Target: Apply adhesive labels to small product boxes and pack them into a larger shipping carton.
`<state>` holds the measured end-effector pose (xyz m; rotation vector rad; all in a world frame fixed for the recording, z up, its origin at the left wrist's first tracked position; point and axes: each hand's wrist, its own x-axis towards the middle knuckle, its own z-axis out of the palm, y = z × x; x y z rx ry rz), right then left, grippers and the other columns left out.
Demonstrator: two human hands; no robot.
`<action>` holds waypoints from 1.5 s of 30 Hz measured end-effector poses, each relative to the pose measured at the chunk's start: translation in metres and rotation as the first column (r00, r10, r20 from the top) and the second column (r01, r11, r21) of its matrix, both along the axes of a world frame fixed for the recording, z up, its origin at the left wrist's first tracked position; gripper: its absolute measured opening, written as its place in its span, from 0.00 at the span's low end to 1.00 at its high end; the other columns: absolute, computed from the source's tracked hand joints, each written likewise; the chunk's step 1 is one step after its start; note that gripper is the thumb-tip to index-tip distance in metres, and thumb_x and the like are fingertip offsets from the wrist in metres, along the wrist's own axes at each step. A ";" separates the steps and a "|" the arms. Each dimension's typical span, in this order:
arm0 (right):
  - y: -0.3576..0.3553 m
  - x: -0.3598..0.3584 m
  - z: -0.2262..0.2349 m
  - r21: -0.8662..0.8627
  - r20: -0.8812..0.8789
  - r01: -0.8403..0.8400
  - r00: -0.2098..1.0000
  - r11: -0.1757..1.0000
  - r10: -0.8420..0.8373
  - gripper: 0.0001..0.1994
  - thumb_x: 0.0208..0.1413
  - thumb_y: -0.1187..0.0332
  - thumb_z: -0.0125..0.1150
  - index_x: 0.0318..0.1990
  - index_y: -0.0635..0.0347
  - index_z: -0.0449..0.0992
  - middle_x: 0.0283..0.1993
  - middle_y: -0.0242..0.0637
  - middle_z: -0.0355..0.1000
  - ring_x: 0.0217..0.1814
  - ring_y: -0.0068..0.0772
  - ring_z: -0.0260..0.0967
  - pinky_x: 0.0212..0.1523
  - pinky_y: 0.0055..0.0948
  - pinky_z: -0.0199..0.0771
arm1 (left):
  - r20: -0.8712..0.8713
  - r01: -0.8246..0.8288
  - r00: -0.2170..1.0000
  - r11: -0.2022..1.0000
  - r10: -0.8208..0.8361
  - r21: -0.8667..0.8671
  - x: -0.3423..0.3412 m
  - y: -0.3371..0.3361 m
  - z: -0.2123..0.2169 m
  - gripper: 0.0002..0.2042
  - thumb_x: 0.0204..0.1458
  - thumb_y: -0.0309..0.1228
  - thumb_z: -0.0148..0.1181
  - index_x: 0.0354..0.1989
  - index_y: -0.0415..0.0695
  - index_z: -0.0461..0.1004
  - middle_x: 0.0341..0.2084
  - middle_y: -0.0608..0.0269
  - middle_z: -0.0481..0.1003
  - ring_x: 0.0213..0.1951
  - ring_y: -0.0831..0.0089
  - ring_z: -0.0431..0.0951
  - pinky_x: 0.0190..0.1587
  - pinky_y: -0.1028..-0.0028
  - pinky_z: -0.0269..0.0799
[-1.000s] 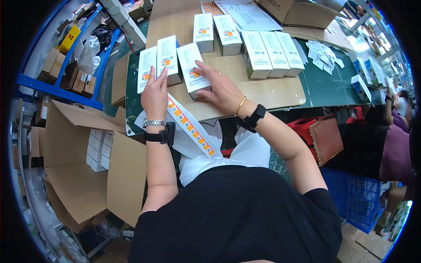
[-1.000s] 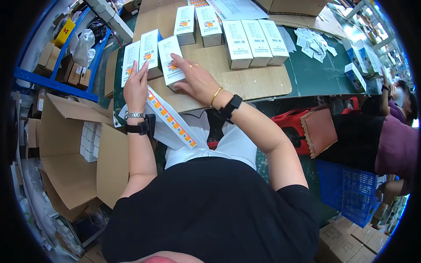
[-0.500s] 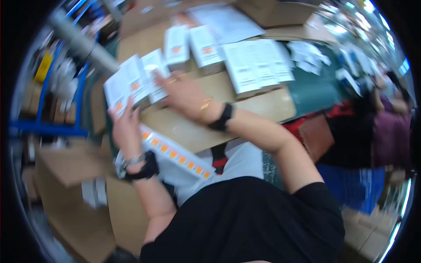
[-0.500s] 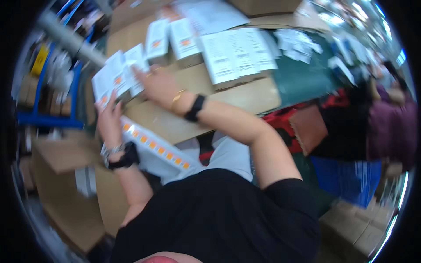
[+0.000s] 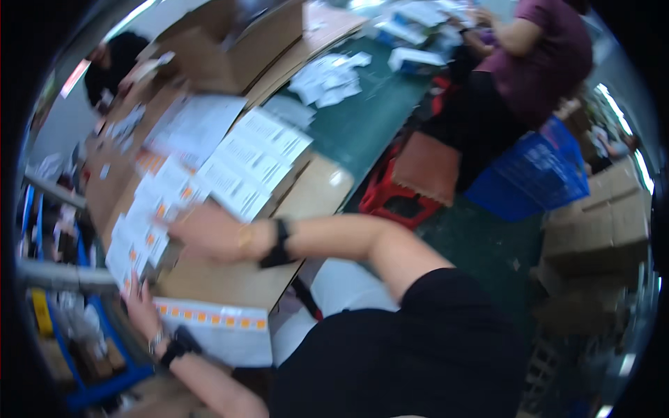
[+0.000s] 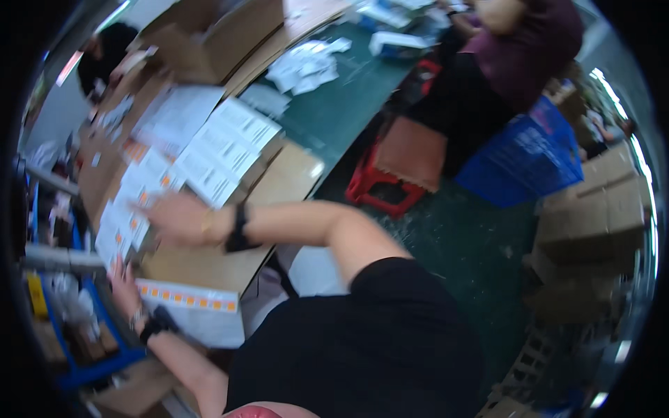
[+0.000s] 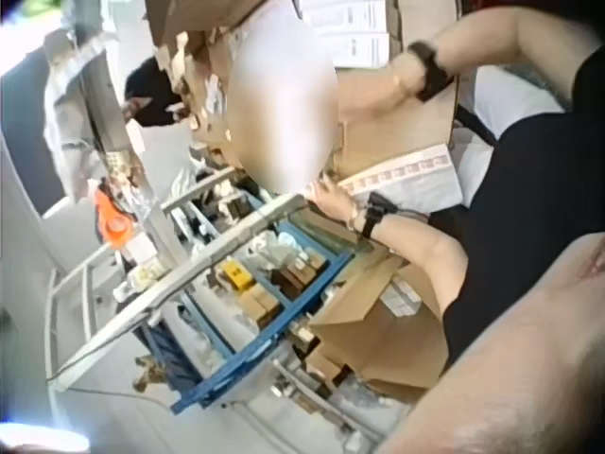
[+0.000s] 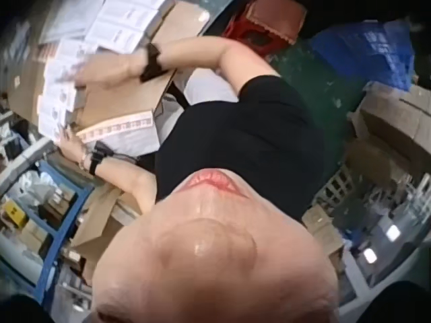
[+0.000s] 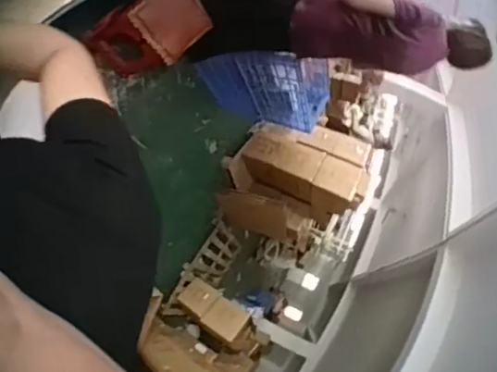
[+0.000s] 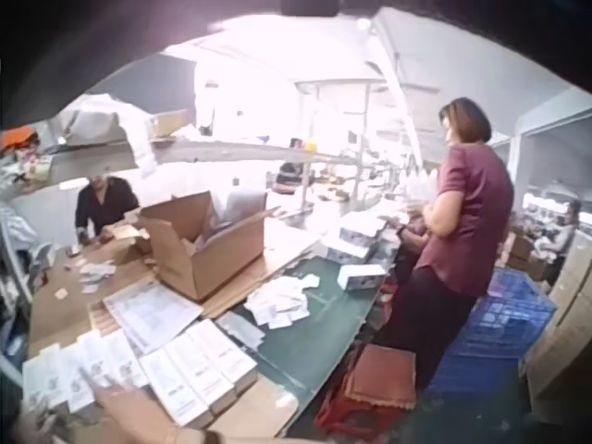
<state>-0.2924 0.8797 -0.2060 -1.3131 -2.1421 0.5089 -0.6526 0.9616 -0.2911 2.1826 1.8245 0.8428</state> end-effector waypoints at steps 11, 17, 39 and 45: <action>-0.035 0.227 -0.050 0.278 -0.192 0.482 0.876 0.831 -0.444 0.49 0.58 0.59 0.81 0.82 0.57 0.57 0.71 0.54 0.75 0.71 0.55 0.73 0.73 0.45 0.70 | 0.072 0.338 0.933 0.927 -0.353 0.159 0.246 -0.128 0.065 0.32 0.58 0.42 0.76 0.72 0.54 0.76 0.63 0.47 0.81 0.55 0.53 0.85 0.43 0.66 0.83; -0.052 0.215 -0.073 0.115 -0.296 0.429 0.876 0.896 -0.381 0.51 0.57 0.60 0.81 0.84 0.55 0.54 0.71 0.57 0.74 0.70 0.56 0.76 0.68 0.43 0.75 | 0.026 0.397 0.918 0.918 -0.397 -0.005 0.288 -0.132 0.046 0.35 0.54 0.45 0.78 0.72 0.59 0.76 0.57 0.52 0.83 0.50 0.52 0.86 0.43 0.63 0.83; -0.159 0.141 -0.071 0.178 -0.228 0.277 0.945 0.944 -0.235 0.55 0.47 0.57 0.88 0.80 0.61 0.60 0.76 0.55 0.70 0.74 0.52 0.73 0.72 0.45 0.73 | -0.027 0.208 0.978 0.973 -0.206 0.098 0.220 -0.257 0.028 0.26 0.56 0.36 0.78 0.66 0.51 0.83 0.50 0.55 0.86 0.30 0.63 0.85 0.32 0.70 0.80; -0.159 0.152 -0.038 0.330 -0.306 0.361 0.915 0.872 -0.263 0.29 0.58 0.68 0.81 0.66 0.61 0.77 0.66 0.49 0.79 0.73 0.46 0.71 0.73 0.42 0.68 | 0.062 0.162 0.983 0.980 -0.170 0.117 0.209 -0.259 0.042 0.24 0.55 0.36 0.79 0.62 0.50 0.85 0.51 0.59 0.84 0.28 0.68 0.84 0.29 0.71 0.78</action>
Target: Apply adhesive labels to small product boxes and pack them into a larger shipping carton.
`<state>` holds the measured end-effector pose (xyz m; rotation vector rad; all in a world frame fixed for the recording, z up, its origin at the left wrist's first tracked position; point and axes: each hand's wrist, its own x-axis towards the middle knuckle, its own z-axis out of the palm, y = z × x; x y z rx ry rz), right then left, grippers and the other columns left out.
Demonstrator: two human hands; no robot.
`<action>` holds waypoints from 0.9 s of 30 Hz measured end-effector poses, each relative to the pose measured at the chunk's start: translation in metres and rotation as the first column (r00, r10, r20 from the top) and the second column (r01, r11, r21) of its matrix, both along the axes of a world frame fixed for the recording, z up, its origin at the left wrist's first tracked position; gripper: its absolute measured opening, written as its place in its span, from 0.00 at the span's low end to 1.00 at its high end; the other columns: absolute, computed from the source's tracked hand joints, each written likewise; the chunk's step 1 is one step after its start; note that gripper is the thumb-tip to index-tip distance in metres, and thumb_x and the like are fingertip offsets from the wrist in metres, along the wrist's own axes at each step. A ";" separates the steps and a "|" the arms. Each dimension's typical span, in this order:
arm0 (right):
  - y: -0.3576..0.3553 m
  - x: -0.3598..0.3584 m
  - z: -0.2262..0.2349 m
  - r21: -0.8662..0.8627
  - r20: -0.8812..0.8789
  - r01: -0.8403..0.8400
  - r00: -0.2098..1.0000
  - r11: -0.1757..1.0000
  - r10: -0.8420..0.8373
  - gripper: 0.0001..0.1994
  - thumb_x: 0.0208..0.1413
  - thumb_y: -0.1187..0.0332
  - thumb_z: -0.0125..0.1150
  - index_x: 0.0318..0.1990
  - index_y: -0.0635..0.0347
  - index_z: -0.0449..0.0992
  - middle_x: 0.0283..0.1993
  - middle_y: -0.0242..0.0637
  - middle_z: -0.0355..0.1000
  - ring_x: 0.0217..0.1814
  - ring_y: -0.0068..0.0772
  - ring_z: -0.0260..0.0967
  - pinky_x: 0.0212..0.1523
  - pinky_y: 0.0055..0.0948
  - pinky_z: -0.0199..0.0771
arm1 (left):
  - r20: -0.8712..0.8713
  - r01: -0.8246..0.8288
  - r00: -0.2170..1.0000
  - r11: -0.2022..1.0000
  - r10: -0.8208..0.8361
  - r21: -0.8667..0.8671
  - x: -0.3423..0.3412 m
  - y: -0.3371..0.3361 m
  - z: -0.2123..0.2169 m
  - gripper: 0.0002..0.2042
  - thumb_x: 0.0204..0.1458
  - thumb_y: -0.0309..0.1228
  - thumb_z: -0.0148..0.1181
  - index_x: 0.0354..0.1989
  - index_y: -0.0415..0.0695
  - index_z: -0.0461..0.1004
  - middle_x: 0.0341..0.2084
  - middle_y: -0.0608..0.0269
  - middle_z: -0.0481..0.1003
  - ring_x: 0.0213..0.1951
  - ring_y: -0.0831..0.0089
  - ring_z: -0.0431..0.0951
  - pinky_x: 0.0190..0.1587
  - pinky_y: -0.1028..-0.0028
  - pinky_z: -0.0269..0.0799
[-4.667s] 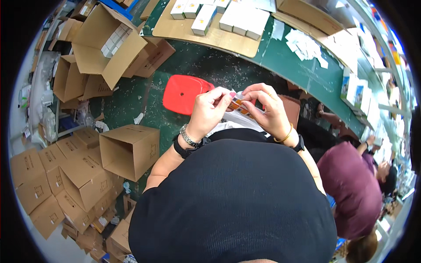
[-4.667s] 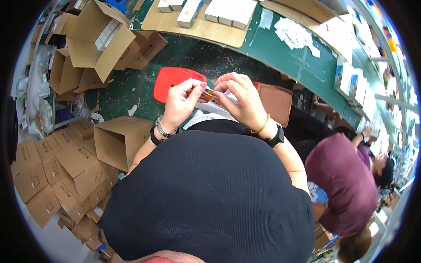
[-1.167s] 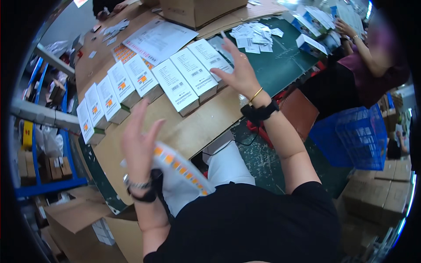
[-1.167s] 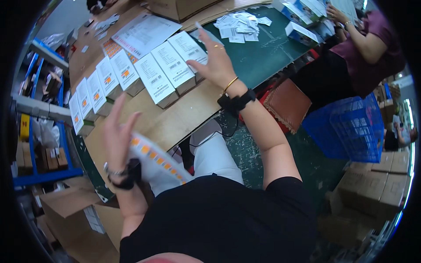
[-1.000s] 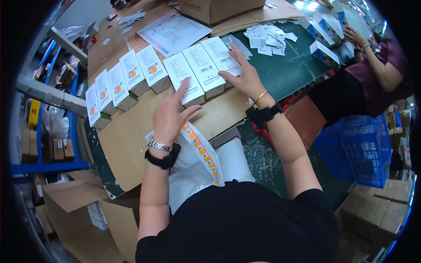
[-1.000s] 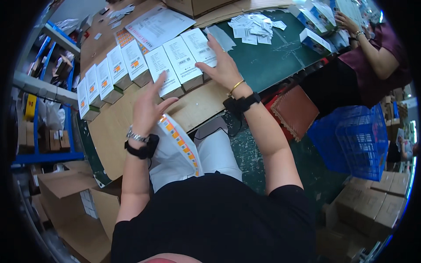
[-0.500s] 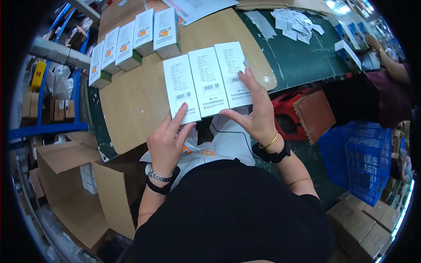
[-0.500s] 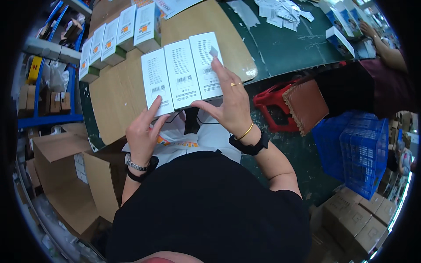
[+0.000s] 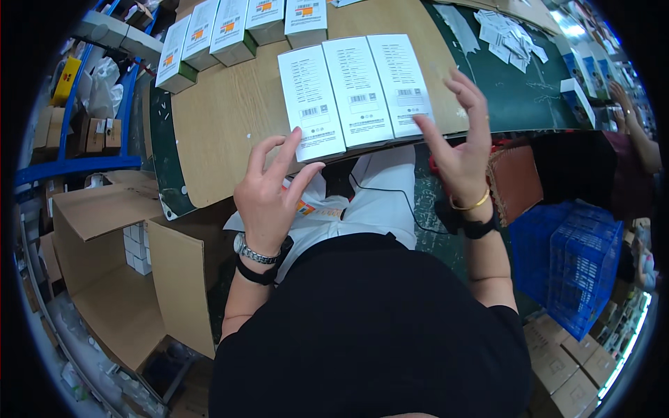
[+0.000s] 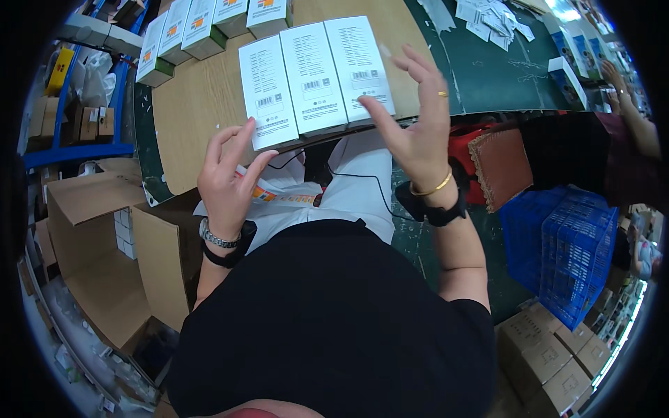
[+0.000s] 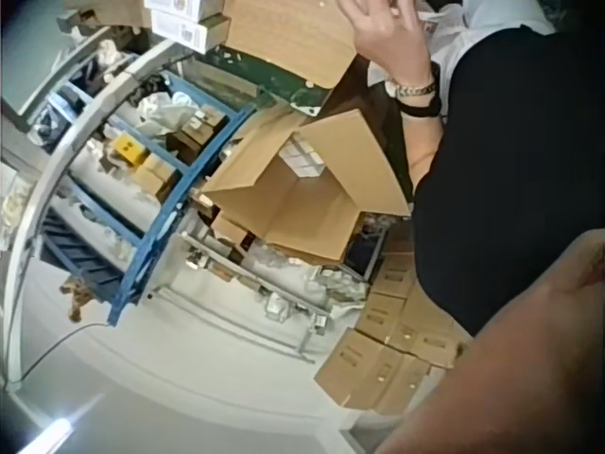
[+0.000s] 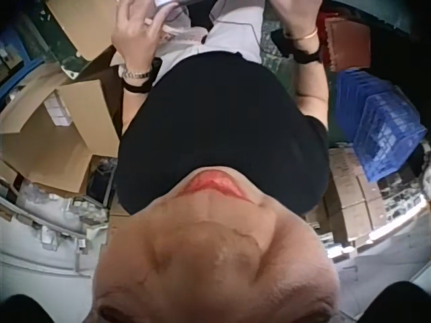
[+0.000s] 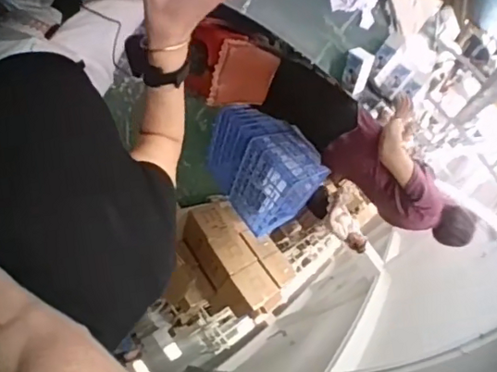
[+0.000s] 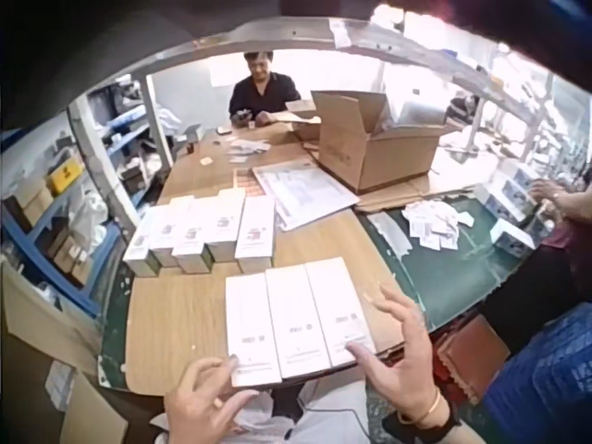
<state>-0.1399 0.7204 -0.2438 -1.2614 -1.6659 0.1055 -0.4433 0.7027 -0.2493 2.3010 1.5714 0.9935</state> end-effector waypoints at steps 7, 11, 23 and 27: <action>0.035 -0.036 0.025 -0.225 0.026 -0.376 0.920 0.899 0.392 0.07 0.62 0.72 0.74 0.46 0.59 0.85 0.66 0.43 0.78 0.69 0.43 0.71 0.71 0.40 0.65 | 0.097 0.073 0.992 0.996 -0.077 0.047 -0.003 -0.002 -0.004 0.19 0.54 0.34 0.80 0.54 0.47 0.87 0.50 0.62 0.83 0.27 0.70 0.84 0.27 0.72 0.76; 0.057 -0.061 0.017 -0.275 0.032 -0.484 0.859 0.831 0.511 0.05 0.62 0.71 0.74 0.43 0.58 0.86 0.65 0.42 0.77 0.69 0.44 0.70 0.71 0.40 0.66 | 0.084 0.098 0.991 0.994 -0.101 0.039 -0.008 0.002 -0.009 0.17 0.55 0.32 0.79 0.52 0.46 0.87 0.50 0.61 0.83 0.28 0.69 0.85 0.27 0.71 0.76; 0.042 -0.076 -0.009 -0.108 -0.224 -0.532 0.836 0.840 0.501 0.06 0.57 0.70 0.74 0.33 0.57 0.81 0.57 0.41 0.76 0.65 0.48 0.69 0.66 0.45 0.70 | 0.104 0.245 0.964 0.970 -0.243 -0.001 -0.026 0.011 -0.017 0.15 0.61 0.17 0.69 0.57 0.35 0.83 0.57 0.44 0.79 0.53 0.48 0.84 0.52 0.58 0.81; 0.004 -0.053 -0.011 -0.152 -0.265 -0.415 0.891 0.897 0.368 0.06 0.57 0.70 0.74 0.32 0.57 0.80 0.55 0.41 0.77 0.64 0.47 0.70 0.65 0.44 0.71 | 0.112 0.284 0.954 0.959 -0.279 -0.023 -0.018 0.012 -0.024 0.13 0.65 0.19 0.67 0.57 0.34 0.82 0.58 0.46 0.78 0.58 0.51 0.80 0.57 0.60 0.79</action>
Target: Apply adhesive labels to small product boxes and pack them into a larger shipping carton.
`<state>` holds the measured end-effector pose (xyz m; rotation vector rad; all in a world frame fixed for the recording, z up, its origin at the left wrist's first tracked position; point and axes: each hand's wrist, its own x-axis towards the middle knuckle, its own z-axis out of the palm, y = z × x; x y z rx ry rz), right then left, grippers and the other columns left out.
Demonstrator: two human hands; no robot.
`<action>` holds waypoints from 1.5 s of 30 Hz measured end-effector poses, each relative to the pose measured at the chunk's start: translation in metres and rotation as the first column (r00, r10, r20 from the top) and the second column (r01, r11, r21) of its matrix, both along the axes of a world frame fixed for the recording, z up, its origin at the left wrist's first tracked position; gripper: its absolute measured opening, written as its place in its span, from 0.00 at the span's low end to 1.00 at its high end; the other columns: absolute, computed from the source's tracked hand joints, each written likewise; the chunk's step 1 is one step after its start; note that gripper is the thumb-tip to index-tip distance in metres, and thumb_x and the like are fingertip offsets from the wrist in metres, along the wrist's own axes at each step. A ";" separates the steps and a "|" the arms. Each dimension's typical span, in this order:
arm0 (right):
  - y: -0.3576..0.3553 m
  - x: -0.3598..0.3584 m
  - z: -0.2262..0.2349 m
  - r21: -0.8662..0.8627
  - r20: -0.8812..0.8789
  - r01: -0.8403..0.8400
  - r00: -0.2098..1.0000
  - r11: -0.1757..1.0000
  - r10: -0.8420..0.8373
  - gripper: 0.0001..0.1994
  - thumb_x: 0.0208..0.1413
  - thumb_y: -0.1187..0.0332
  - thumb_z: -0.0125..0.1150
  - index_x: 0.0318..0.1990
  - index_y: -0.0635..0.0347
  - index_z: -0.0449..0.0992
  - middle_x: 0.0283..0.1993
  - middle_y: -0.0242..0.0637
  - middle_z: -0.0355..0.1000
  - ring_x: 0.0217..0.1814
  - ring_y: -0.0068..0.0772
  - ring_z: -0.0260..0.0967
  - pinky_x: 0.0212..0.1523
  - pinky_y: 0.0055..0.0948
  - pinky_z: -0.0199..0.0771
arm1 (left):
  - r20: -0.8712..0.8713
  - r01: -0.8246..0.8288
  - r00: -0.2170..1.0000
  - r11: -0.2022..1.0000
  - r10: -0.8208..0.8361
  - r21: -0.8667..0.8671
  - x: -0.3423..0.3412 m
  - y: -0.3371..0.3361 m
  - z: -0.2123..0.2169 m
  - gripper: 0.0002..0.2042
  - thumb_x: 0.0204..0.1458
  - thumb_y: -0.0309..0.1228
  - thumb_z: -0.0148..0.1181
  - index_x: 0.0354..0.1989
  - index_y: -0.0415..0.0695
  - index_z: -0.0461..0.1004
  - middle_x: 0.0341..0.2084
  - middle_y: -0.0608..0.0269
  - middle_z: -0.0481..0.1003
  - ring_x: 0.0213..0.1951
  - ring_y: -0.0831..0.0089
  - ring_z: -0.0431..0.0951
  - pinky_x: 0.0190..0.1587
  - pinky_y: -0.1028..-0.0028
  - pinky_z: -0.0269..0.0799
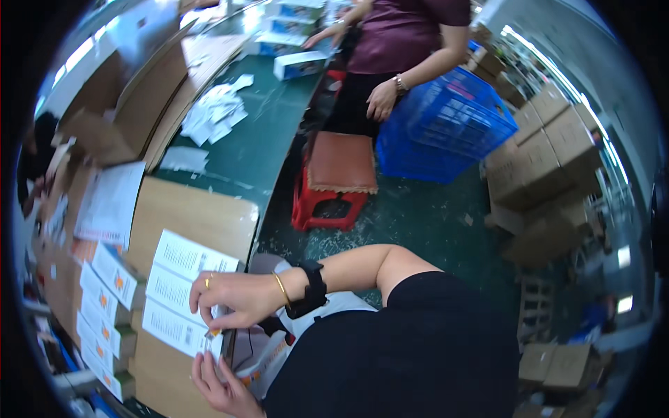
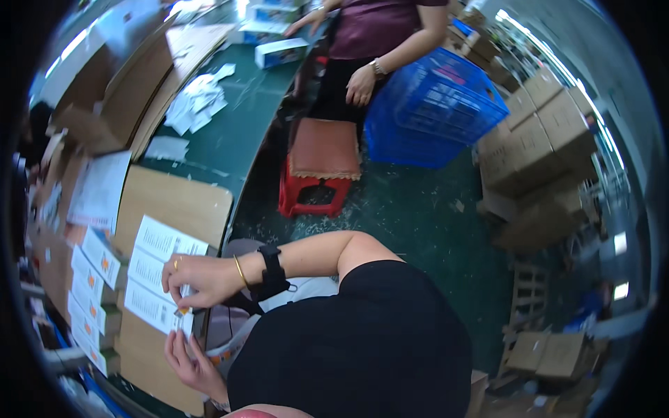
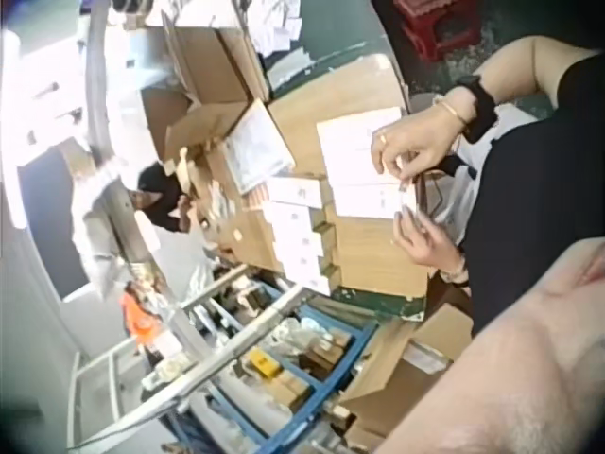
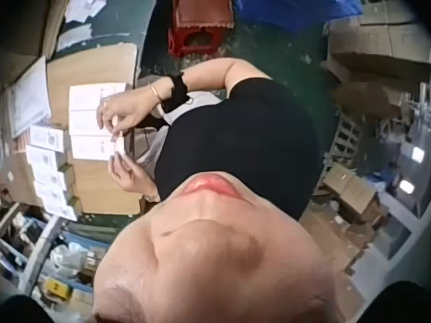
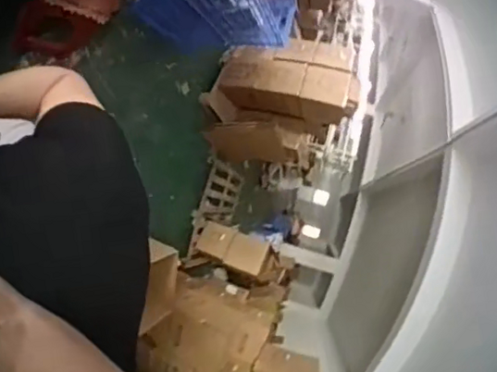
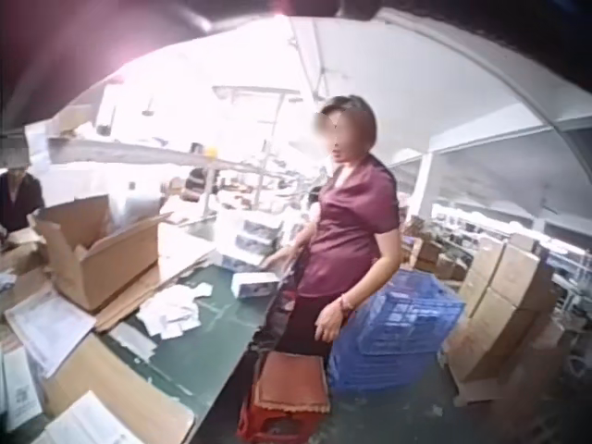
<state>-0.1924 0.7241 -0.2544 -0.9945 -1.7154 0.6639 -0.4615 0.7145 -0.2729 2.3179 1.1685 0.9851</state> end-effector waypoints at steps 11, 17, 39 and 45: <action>-0.026 -0.002 -0.007 -0.020 -0.010 0.054 0.998 0.998 -0.054 0.06 0.59 0.71 0.72 0.33 0.59 0.79 0.56 0.44 0.76 0.64 0.47 0.71 0.65 0.44 0.70 | 0.019 0.004 1.000 0.997 -0.006 0.073 0.003 -0.004 0.021 0.13 0.64 0.23 0.70 0.56 0.38 0.83 0.56 0.42 0.79 0.53 0.44 0.82 0.53 0.54 0.80; -0.022 -0.005 -0.010 -0.040 -0.048 0.066 0.997 0.997 -0.068 0.06 0.57 0.72 0.72 0.31 0.59 0.79 0.54 0.42 0.76 0.62 0.47 0.70 0.65 0.44 0.69 | 0.036 -0.020 0.999 0.995 0.016 0.098 0.009 -0.010 0.039 0.09 0.64 0.24 0.70 0.52 0.39 0.86 0.53 0.43 0.82 0.49 0.44 0.82 0.50 0.53 0.79; -0.022 0.000 -0.009 -0.055 -0.045 0.062 0.997 0.997 -0.064 0.06 0.61 0.72 0.71 0.35 0.61 0.79 0.56 0.44 0.76 0.64 0.46 0.71 0.66 0.43 0.70 | 0.035 -0.001 0.999 0.992 -0.004 0.128 0.009 -0.004 0.032 0.10 0.63 0.25 0.72 0.52 0.40 0.86 0.51 0.44 0.83 0.50 0.44 0.83 0.55 0.51 0.75; -0.022 0.000 -0.008 -0.072 -0.094 0.052 0.994 0.996 -0.058 0.06 0.58 0.73 0.72 0.35 0.60 0.79 0.55 0.44 0.77 0.63 0.48 0.71 0.66 0.45 0.70 | 0.037 -0.002 0.999 0.993 -0.003 0.118 0.006 -0.003 0.022 0.11 0.63 0.24 0.72 0.53 0.40 0.86 0.52 0.43 0.82 0.50 0.44 0.83 0.57 0.50 0.74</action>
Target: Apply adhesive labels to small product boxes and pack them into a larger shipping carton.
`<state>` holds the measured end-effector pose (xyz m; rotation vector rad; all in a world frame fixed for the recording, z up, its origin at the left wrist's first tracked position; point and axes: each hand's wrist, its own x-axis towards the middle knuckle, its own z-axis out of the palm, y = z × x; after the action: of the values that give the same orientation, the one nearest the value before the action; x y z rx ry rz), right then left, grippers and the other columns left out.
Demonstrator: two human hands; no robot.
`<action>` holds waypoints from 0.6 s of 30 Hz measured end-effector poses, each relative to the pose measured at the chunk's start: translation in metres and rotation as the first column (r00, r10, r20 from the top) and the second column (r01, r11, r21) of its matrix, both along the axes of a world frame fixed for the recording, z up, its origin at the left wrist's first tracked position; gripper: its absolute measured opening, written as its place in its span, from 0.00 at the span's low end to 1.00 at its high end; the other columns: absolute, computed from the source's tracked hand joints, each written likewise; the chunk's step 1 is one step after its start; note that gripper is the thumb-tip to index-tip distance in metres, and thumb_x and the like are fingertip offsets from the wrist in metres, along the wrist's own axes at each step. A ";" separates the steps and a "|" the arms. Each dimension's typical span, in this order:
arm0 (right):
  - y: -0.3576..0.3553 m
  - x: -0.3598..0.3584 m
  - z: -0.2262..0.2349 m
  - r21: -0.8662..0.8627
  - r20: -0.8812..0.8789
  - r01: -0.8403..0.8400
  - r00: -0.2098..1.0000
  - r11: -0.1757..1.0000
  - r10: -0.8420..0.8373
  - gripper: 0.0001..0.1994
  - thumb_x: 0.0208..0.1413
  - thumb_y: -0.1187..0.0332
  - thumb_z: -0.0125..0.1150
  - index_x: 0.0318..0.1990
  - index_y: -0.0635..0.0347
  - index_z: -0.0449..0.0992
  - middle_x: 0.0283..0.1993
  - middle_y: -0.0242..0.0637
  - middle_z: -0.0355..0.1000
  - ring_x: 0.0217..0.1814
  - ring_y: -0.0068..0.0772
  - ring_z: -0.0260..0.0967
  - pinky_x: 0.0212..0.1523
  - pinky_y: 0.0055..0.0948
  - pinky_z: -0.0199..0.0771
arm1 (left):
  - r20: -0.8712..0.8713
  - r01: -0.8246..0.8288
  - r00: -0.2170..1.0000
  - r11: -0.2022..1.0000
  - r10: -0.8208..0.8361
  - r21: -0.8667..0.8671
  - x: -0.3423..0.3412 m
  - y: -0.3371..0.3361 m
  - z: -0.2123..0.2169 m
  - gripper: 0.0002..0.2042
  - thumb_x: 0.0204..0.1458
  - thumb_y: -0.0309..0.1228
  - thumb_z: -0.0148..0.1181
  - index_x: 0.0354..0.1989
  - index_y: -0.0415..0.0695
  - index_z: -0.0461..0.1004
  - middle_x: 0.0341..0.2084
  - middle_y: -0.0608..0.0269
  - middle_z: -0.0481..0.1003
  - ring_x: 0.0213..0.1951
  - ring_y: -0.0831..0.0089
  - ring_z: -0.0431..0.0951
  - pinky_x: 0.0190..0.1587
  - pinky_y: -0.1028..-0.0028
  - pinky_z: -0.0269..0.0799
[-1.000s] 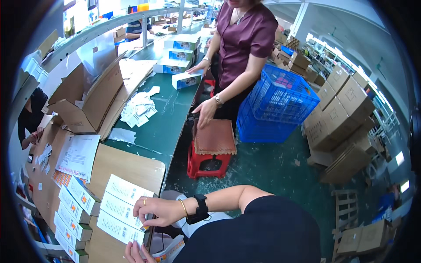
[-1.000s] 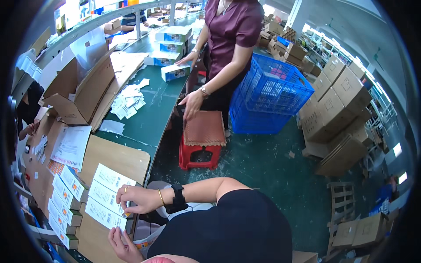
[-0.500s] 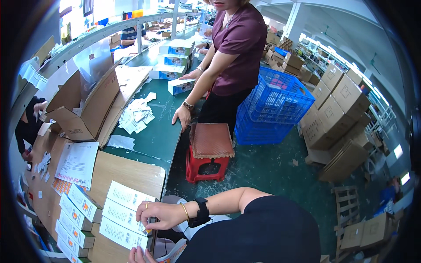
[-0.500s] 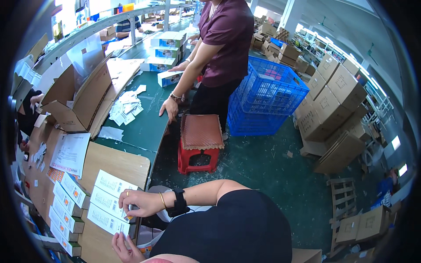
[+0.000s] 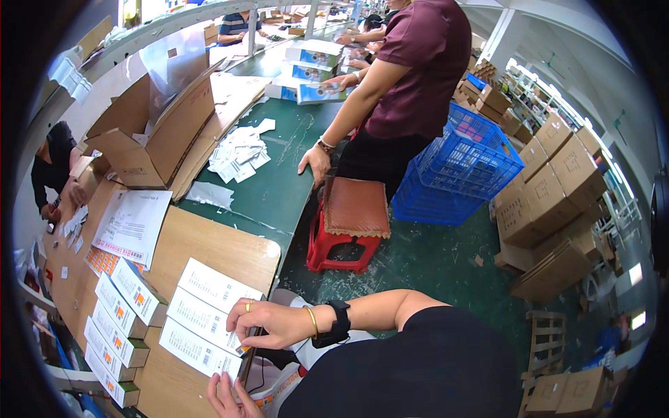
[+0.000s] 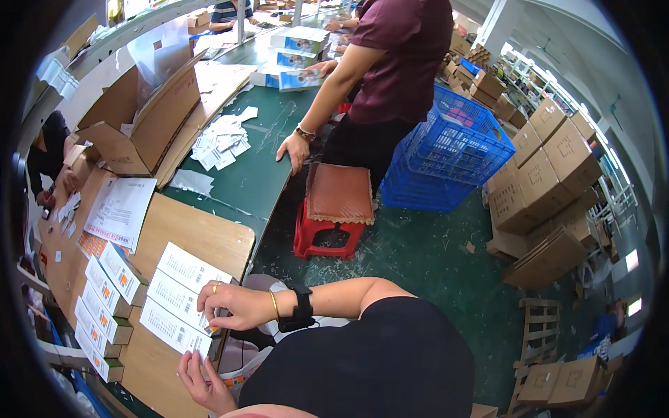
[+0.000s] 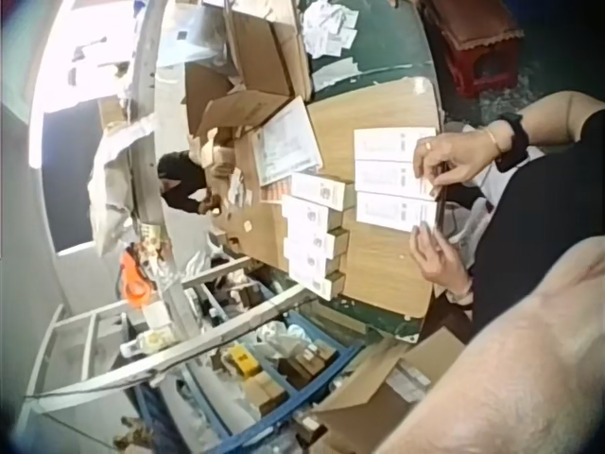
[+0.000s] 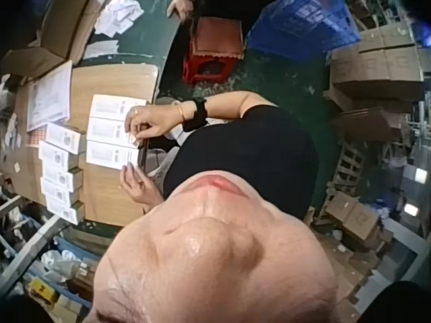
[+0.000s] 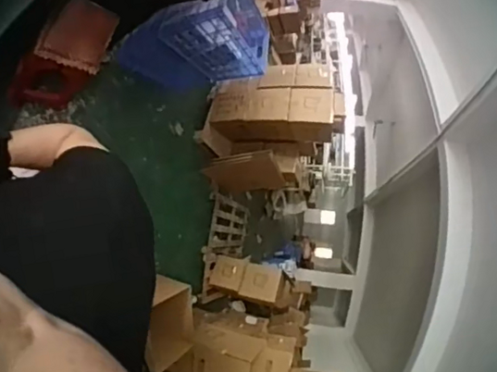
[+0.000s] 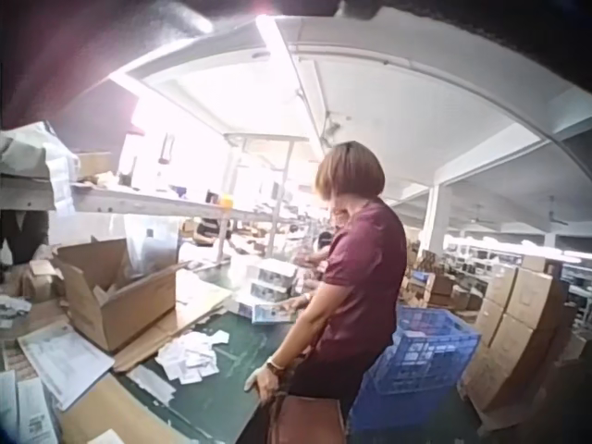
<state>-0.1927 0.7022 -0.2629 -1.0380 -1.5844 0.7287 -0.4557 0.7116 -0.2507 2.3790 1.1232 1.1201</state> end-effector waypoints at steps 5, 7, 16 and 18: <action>-0.001 0.002 -0.001 -0.010 0.033 -0.014 0.999 1.000 0.014 0.06 0.62 0.72 0.71 0.37 0.61 0.78 0.58 0.44 0.75 0.65 0.46 0.71 0.66 0.43 0.70 | 0.053 0.026 0.998 0.989 -0.018 -0.147 -0.015 0.003 -0.032 0.13 0.65 0.18 0.66 0.57 0.34 0.81 0.57 0.46 0.77 0.57 0.50 0.80 0.56 0.59 0.78; -0.001 0.002 0.000 -0.018 0.035 -0.017 0.999 1.000 0.018 0.06 0.62 0.73 0.71 0.37 0.61 0.78 0.58 0.43 0.75 0.65 0.46 0.71 0.66 0.43 0.70 | 0.036 0.021 0.999 0.992 -0.016 -0.123 -0.014 0.004 -0.031 0.13 0.64 0.18 0.66 0.57 0.34 0.81 0.57 0.46 0.76 0.56 0.50 0.80 0.56 0.58 0.78; 0.002 0.000 0.002 -0.051 0.012 -0.038 0.999 0.998 0.038 0.06 0.60 0.72 0.72 0.36 0.60 0.79 0.57 0.42 0.76 0.65 0.46 0.70 0.67 0.44 0.68 | 0.062 -0.008 0.998 0.995 0.014 -0.097 0.000 0.001 0.002 0.13 0.62 0.22 0.72 0.55 0.40 0.85 0.53 0.43 0.82 0.49 0.44 0.82 0.52 0.53 0.77; 0.001 -0.002 0.001 -0.028 0.044 -0.036 0.998 0.999 0.037 0.06 0.62 0.72 0.71 0.38 0.61 0.78 0.58 0.43 0.75 0.64 0.46 0.71 0.67 0.44 0.68 | 0.024 0.022 0.999 1.000 -0.022 -0.016 -0.004 0.004 0.001 0.14 0.62 0.22 0.72 0.56 0.41 0.85 0.53 0.43 0.81 0.48 0.46 0.83 0.47 0.55 0.78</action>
<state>-0.1944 0.7029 -0.2623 -1.0534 -1.6394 0.7588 -0.4592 0.7157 -0.2500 2.3534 1.0915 1.1245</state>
